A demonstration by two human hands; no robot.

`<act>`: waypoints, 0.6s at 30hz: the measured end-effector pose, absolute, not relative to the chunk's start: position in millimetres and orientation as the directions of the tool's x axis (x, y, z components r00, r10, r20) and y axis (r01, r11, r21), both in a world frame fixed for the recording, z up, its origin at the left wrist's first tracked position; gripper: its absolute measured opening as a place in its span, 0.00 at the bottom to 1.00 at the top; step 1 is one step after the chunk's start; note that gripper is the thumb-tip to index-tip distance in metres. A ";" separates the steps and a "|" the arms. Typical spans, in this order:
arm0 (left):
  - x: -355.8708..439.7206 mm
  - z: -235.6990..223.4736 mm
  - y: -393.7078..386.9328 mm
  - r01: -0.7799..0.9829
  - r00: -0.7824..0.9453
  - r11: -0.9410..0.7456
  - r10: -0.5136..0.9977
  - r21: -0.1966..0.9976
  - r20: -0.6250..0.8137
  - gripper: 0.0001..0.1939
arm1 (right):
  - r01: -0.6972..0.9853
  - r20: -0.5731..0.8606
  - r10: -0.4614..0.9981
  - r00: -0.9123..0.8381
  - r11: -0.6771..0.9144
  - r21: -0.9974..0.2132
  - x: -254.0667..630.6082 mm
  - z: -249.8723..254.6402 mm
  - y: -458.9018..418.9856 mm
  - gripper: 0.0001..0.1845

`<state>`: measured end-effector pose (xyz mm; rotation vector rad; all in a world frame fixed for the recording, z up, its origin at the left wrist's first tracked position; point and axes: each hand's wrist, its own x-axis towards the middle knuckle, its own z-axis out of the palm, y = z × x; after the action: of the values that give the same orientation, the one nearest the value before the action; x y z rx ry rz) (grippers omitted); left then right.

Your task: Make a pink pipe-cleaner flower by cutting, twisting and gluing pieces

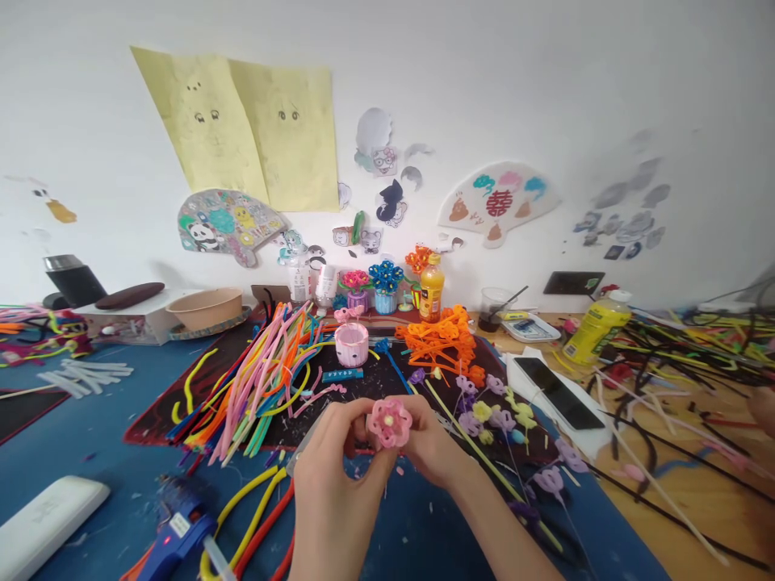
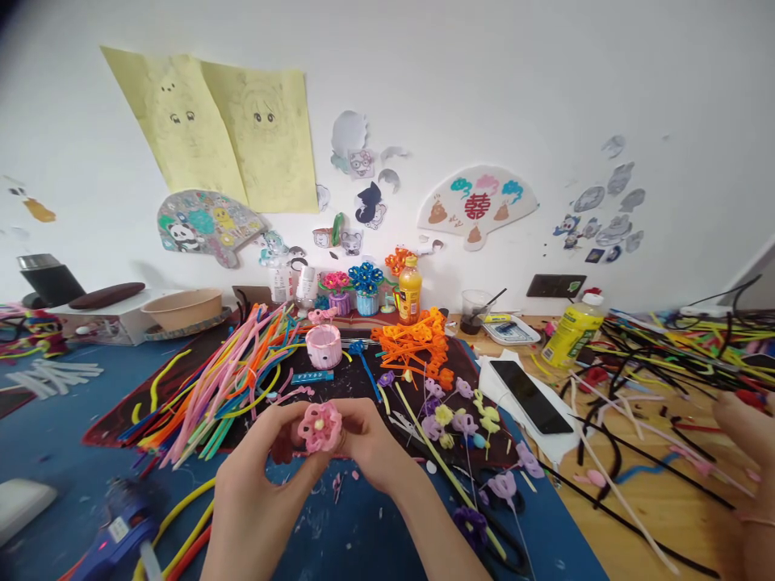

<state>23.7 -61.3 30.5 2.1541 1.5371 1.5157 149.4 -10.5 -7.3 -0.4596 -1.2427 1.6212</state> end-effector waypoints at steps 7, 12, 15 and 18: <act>21.7 31.7 -68.2 0.707 -0.045 -0.517 0.649 0.483 0.760 0.13 | -0.483 0.278 0.858 -0.433 0.040 -0.875 151.0 -10.2 -7.9 0.19; 12.9 34.2 -73.6 0.805 0.101 -0.561 0.450 0.192 0.887 0.09 | -0.480 0.291 0.843 -0.453 0.044 -0.876 151.4 -14.9 -7.4 0.21; 10.1 40.4 -72.9 0.818 0.190 -0.567 0.423 0.096 0.886 0.09 | -0.462 0.262 0.842 -0.472 0.017 -0.886 151.4 -17.7 -7.8 0.21; 9.1 48.3 -71.8 0.825 0.244 -0.566 0.362 0.004 0.899 0.06 | -0.459 0.255 0.863 -0.436 0.030 -0.888 151.9 -19.6 -7.8 0.19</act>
<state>9.1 -71.8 48.3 2.8129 1.4862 1.7650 151.9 -7.8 -19.6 -0.4712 -1.2618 1.6210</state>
